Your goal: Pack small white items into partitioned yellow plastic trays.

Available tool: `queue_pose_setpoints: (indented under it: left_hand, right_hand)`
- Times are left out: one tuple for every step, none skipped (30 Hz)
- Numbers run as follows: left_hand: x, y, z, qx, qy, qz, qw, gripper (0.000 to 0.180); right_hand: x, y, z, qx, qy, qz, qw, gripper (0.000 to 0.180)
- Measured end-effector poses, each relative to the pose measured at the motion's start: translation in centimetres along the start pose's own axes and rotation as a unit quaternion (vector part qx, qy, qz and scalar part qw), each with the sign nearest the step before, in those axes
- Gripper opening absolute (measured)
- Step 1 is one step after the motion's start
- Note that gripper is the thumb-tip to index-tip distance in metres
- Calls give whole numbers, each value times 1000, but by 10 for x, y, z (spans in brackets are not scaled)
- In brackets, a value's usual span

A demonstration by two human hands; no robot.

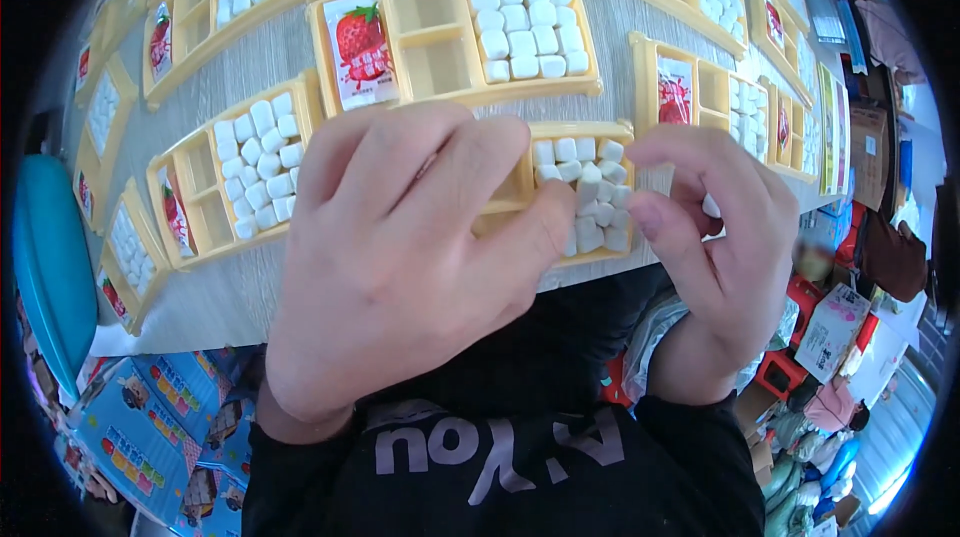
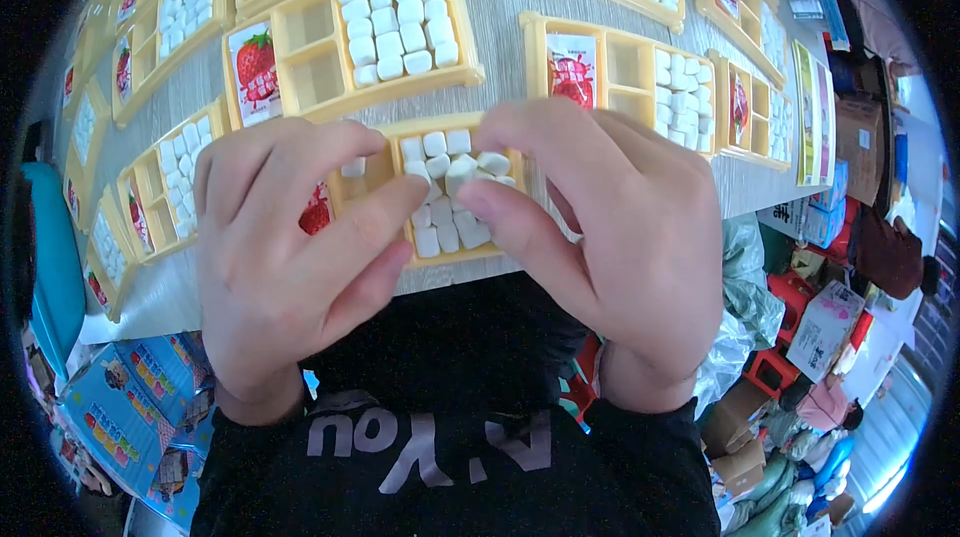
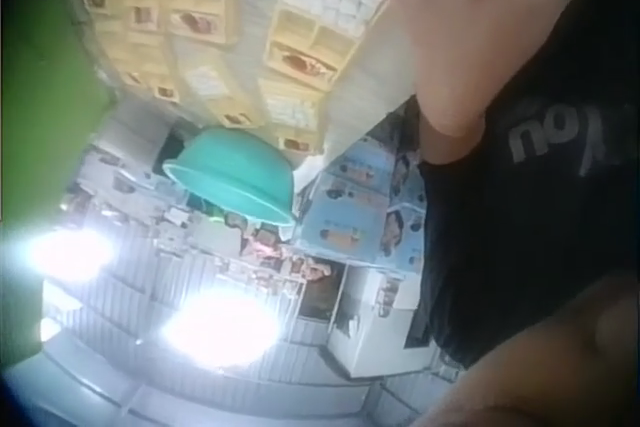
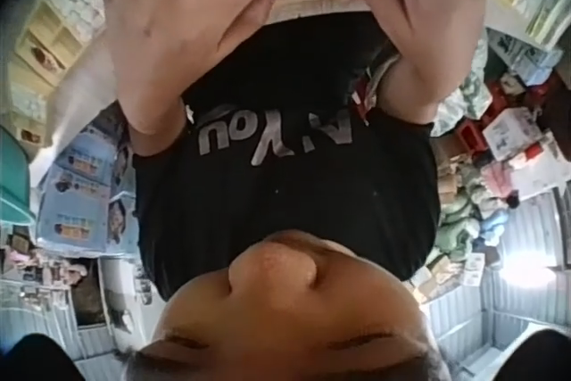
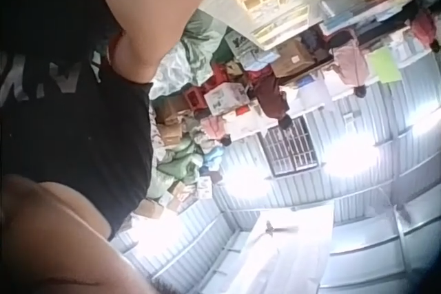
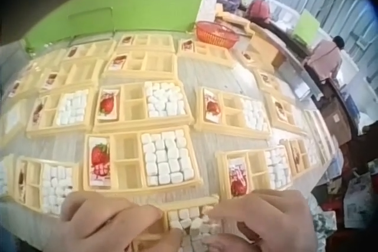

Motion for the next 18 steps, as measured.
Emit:
queue_pose_setpoints:
  left_hand:
    - [1,1,0,-5,4,10,1000,27]
    - [2,2,1,-9,9,21,1000,28]
    - [3,2,2,-7,9,17,1000,28]
    - [3,3,2,-6,5,18,1000,28]
    - [4,3,1,-5,2,20,1000,28]
    - [5,3,1,0,2,21,1000,28]
    - [3,4,0,1,0,19,1000,28]
    - [2,5,0,0,-2,18,1000,28]
    - [-1,6,0,4,-2,20,1000,28]
    - [-2,5,-1,-3,-21,10,1000,27]
    - [-2,5,-2,-11,-41,0,999,26]
    - [-1,5,-2,-9,-41,5,999,26]
    - [-1,4,-2,-12,-38,4,999,25]
    - [0,3,-2,-15,-35,3,999,25]
    - [0,3,-3,-17,-35,4,999,25]
    - [0,3,-3,-19,-38,4,999,25]
    - [-1,3,-3,-21,-41,4,999,25]
    - [-1,2,-3,-24,-42,4,999,25]
  right_hand:
    - [-1,2,4,16,-14,2,1000,24]
    - [-1,4,7,14,-10,1,1000,24]
    - [0,6,10,12,-15,10,1000,25]
    - [0,6,13,14,-20,22,999,26]
    - [-1,6,12,16,-16,24,999,26]
    - [0,4,10,4,-29,36,999,27]
    - [-1,1,8,-9,-43,47,998,28]
    - [1,-1,6,-6,-41,49,998,28]
    - [5,-3,3,-22,-40,68,997,29]
    - [8,-5,0,-37,-40,90,994,29]
    - [10,-6,0,-33,-41,93,994,29]
    - [11,-8,0,-27,-47,94,994,29]
    - [13,-9,-2,-23,-53,93,994,28]
    - [14,-9,-2,-23,-55,93,994,28]
    - [14,-8,-3,-29,-55,96,993,26]
    - [15,-9,-4,-35,-53,97,993,25]
    - [15,-9,-4,-36,-55,96,993,25]
    - [15,-10,-4,-46,-40,78,995,23]
Point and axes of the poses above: each hand's wrist, its own z-axis away from the middle knuckle, its own x-axis out of the palm, y = z × x, the point moved 1 cm from there along -z, towards the middle knuckle, and after that the axes turned 8 degrees about -x, right-handed, at the moved point
